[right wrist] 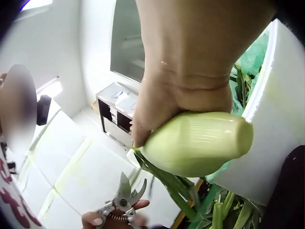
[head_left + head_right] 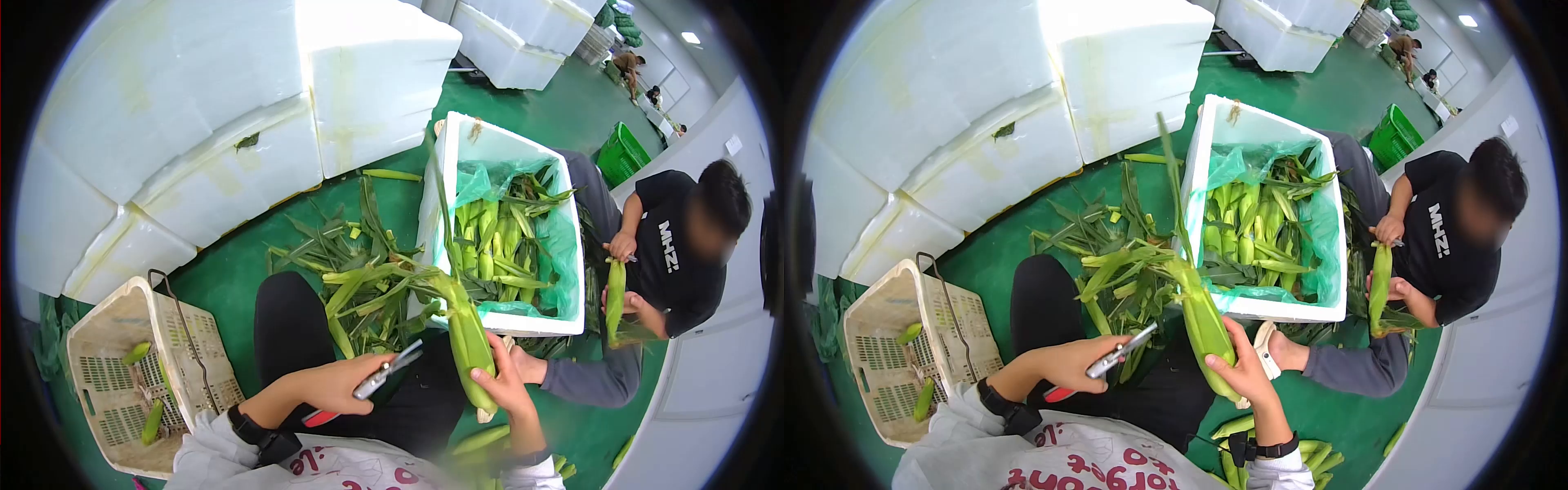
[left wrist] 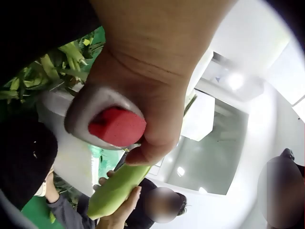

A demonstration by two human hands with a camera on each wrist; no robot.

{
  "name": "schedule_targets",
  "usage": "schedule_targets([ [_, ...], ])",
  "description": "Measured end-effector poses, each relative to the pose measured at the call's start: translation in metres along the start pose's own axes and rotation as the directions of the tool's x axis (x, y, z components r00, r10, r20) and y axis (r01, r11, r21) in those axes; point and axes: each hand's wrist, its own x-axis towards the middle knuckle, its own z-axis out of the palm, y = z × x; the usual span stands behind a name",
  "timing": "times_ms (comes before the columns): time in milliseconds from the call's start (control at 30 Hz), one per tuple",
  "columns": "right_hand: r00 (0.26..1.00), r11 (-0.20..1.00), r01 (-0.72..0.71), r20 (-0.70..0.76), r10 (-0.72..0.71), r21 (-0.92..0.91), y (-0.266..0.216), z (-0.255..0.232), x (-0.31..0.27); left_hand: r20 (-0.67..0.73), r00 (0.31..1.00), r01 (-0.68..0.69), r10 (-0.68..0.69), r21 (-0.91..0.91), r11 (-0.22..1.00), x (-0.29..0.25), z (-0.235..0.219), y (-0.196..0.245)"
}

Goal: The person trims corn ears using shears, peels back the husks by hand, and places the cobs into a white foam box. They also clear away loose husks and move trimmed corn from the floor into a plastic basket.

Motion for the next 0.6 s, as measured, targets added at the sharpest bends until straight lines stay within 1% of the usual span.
schedule_targets([
  [33,1.000,0.999,0.010,0.019,-0.009,-0.047,-0.004,-0.001,0.000,0.033,0.999,-0.029,0.025,0.116,0.993,-0.004,0.000,0.005],
  [67,0.999,0.995,0.024,0.041,-0.020,-0.093,-0.010,-0.002,0.000,0.003,0.998,-0.057,0.057,0.124,0.991,-0.005,0.002,0.009],
  [100,0.997,0.989,0.044,0.066,-0.035,-0.139,-0.018,-0.002,0.002,-0.037,0.998,-0.055,0.060,0.107,0.993,-0.004,0.002,0.012],
  [167,0.996,0.987,0.032,0.085,-0.019,-0.159,-0.030,-0.001,0.004,-0.119,0.991,-0.054,0.063,0.073,0.996,0.000,-0.003,0.018],
  [200,0.996,0.985,0.025,0.091,-0.009,-0.171,-0.033,-0.001,0.005,-0.141,0.990,0.023,-0.011,0.083,0.996,0.001,-0.006,0.018],
  [300,0.994,0.928,0.091,0.093,-0.061,-0.362,-0.034,-0.005,0.006,-0.097,0.995,0.027,-0.012,0.161,0.987,0.004,-0.014,0.010],
  [333,0.989,0.909,0.115,0.132,-0.067,-0.401,-0.035,-0.006,0.006,-0.062,0.996,0.077,-0.067,0.170,0.983,0.005,-0.015,0.010],
  [400,0.974,0.865,0.170,0.214,-0.075,-0.471,-0.038,-0.008,0.009,-0.037,0.997,0.065,-0.060,0.137,0.988,0.010,-0.015,-0.002],
  [500,0.967,0.826,0.196,0.246,-0.072,-0.529,-0.039,-0.005,0.011,-0.038,0.999,0.023,-0.020,0.074,0.997,0.012,-0.012,-0.019],
  [533,0.965,0.832,0.167,0.261,-0.027,-0.528,-0.042,-0.005,0.012,-0.046,0.999,0.001,0.001,0.050,0.999,0.013,-0.011,-0.022],
  [600,0.953,0.843,0.102,0.295,0.069,-0.529,-0.051,-0.006,0.014,-0.117,0.992,-0.039,0.047,0.069,0.997,0.015,-0.007,-0.029],
])
